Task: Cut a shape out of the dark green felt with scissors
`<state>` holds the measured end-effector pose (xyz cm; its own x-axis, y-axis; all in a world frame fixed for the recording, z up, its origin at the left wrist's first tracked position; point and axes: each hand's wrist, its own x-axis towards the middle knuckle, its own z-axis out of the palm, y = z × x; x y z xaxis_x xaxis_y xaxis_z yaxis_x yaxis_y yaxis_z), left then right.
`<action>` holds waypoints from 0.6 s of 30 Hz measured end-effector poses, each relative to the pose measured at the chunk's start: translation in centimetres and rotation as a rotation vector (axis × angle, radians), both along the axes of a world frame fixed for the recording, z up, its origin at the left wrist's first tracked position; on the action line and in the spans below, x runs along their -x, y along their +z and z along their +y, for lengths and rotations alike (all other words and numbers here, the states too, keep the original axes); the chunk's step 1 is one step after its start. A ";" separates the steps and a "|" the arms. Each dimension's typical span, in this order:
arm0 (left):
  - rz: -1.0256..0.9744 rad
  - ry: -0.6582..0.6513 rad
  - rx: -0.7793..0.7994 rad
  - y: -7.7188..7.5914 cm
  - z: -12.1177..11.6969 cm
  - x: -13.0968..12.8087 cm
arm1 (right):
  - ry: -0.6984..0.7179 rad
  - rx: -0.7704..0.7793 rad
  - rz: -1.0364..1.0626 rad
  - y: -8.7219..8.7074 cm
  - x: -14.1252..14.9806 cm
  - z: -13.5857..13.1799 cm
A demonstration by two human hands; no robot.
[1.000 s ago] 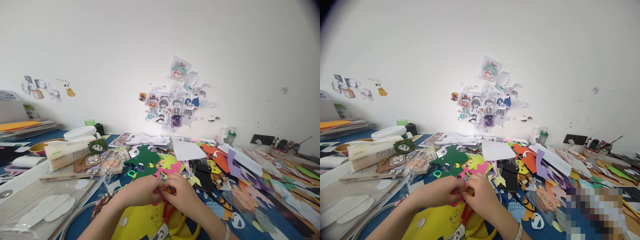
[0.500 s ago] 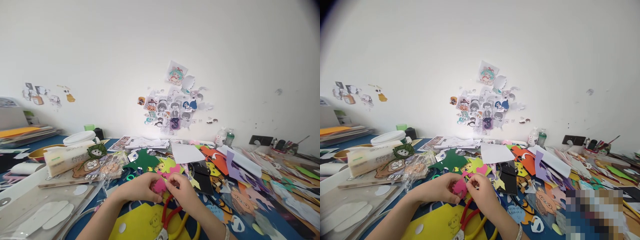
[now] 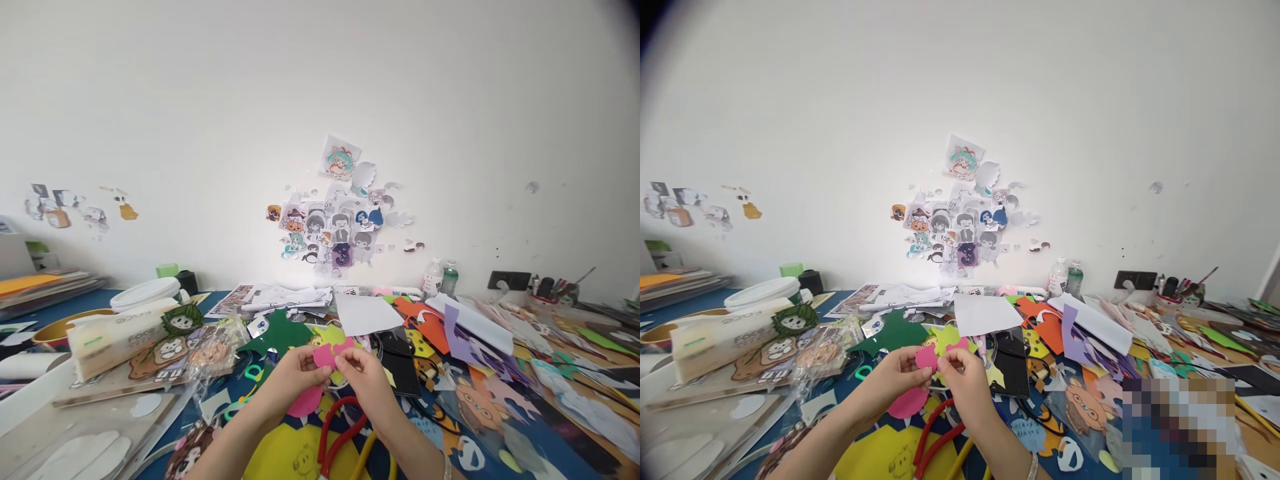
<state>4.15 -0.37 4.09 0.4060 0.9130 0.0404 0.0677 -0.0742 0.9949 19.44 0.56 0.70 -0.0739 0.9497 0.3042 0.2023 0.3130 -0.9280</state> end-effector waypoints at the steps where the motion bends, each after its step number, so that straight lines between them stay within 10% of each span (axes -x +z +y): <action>1: -0.027 0.023 -0.005 -0.2 0.0 -0.2 | -0.005 -0.003 0.003 0.0 0.0 0.1; 18: -0.064 0.087 0.020 -1.2 0.4 -0.6 | -0.028 -0.048 -0.045 -0.5 0.1 0.2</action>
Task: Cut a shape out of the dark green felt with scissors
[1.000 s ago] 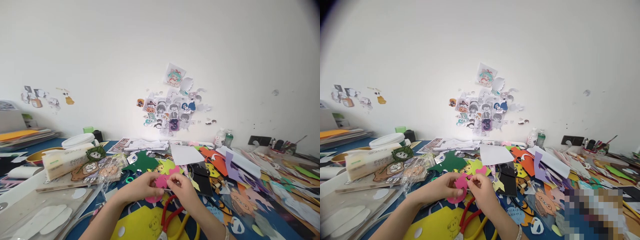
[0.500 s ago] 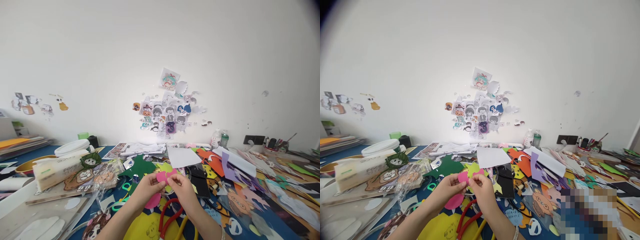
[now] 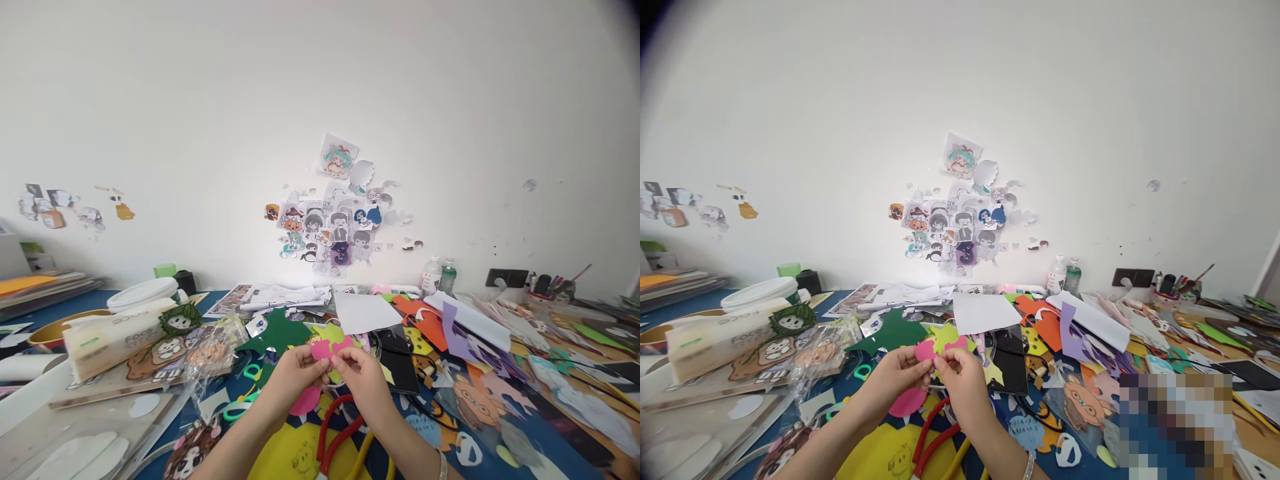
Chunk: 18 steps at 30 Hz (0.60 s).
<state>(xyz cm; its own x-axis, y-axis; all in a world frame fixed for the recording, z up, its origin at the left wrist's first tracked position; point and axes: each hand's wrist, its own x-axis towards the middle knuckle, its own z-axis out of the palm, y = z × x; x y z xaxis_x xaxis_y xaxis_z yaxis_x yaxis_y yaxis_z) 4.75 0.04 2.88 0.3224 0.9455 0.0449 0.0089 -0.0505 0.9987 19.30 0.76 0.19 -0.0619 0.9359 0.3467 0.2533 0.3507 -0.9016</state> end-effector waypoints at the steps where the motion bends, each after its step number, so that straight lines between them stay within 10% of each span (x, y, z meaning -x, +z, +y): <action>1: -0.006 -0.001 0.006 0.1 0.0 0.0 | -0.008 -0.002 0.002 0.1 0.0 -0.1; 18: -0.044 0.009 0.073 0.4 -0.3 -0.3 | -0.046 -0.002 0.055 0.6 0.1 -0.6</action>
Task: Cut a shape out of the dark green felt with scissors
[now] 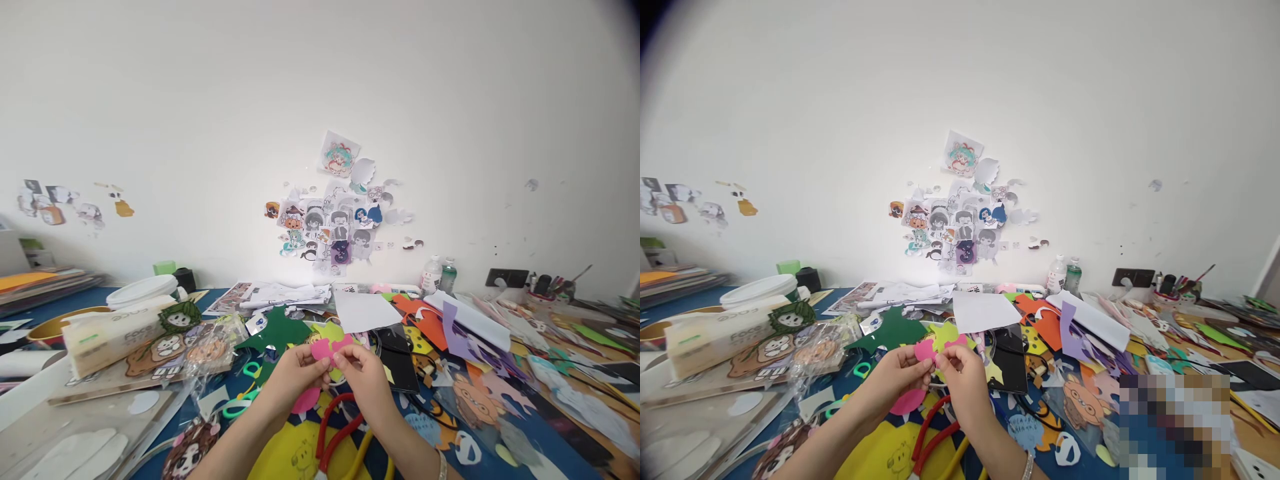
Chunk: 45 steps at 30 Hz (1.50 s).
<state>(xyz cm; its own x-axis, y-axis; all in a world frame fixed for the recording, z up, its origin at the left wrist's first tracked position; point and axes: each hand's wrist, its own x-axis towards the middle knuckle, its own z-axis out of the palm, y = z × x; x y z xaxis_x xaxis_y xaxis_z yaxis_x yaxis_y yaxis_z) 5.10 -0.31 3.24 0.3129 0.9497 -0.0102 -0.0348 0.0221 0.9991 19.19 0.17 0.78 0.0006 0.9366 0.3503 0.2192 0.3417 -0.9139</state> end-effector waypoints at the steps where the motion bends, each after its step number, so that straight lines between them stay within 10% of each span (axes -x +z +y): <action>1: 0.012 0.003 -0.004 0.1 -0.1 0.0 | 0.007 0.002 -0.004 0.0 0.0 0.0; 13: 0.485 0.153 -0.249 -0.1 1.3 1.4 | 0.048 -0.031 -0.105 -0.3 -1.1 1.3; 29: 0.269 -0.106 -0.132 1.3 0.0 1.0 | 0.091 -0.125 -0.254 -1.2 -0.7 1.6; 41: 0.481 0.277 -0.238 1.5 1.6 3.9 | 0.100 -0.056 -0.258 -0.7 -1.4 2.0; 45: 0.652 0.000 -0.218 2.0 1.2 6.6 | 0.354 -0.003 -0.363 -0.4 -1.4 0.5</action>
<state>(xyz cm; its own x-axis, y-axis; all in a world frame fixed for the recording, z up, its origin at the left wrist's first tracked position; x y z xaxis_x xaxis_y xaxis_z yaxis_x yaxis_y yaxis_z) -1.49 0.91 5.23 0.3075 0.9515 -0.0053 0.5749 -0.1813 0.7979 20.64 0.66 0.33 -0.4391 0.8564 0.2716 0.3933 0.4550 -0.7989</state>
